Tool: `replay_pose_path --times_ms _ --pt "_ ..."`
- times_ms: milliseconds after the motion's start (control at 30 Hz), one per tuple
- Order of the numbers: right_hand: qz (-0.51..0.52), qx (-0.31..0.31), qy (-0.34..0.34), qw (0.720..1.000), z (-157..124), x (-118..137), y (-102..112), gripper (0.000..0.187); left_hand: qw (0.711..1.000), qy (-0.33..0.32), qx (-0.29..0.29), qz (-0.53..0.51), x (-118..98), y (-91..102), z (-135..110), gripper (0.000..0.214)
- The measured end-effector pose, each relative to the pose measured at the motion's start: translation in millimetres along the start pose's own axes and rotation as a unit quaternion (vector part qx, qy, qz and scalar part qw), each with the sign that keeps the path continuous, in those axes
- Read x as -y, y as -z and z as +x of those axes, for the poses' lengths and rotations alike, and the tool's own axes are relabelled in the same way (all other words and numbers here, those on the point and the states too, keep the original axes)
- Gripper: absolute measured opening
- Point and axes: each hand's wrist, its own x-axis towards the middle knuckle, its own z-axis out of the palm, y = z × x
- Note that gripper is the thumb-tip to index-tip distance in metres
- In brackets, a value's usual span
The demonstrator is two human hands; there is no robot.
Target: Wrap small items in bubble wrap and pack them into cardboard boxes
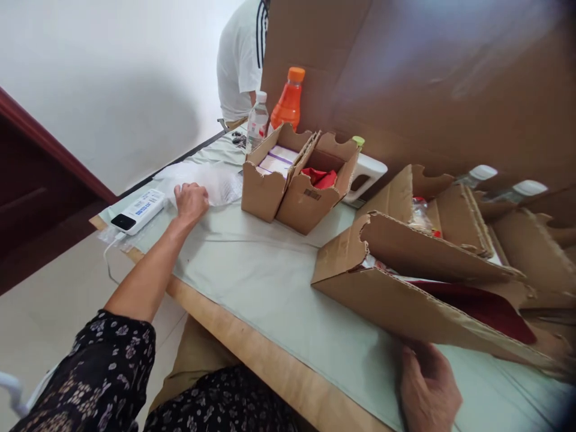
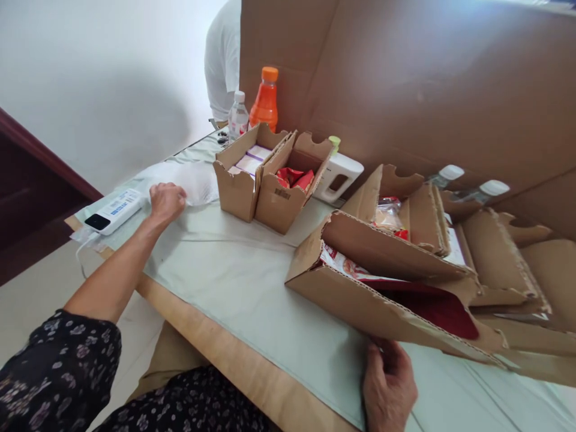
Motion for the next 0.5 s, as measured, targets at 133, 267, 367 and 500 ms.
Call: replay_pose_path --times_ms 133,267,367,500 --pt "-0.01 -0.003 -0.008 1.0 0.2 2.9 0.0 0.055 0.998 -0.049 0.047 0.011 22.9 17.8 -30.0 0.028" --pt "-0.04 0.006 -0.015 0.999 1.2 2.5 0.2 0.061 0.994 -0.065 0.086 0.008 24.2 47.0 -28.2 0.02" --pt "-0.047 0.006 -0.016 0.999 1.8 1.1 -0.2 0.063 0.997 -0.042 -0.05 -0.03 -0.8 60.3 2.7 0.044" --pt "-0.042 0.002 -0.011 0.999 2.2 1.5 1.1 0.06 0.997 -0.074 -0.025 -0.03 -41.9 47.8 45.2 0.079"
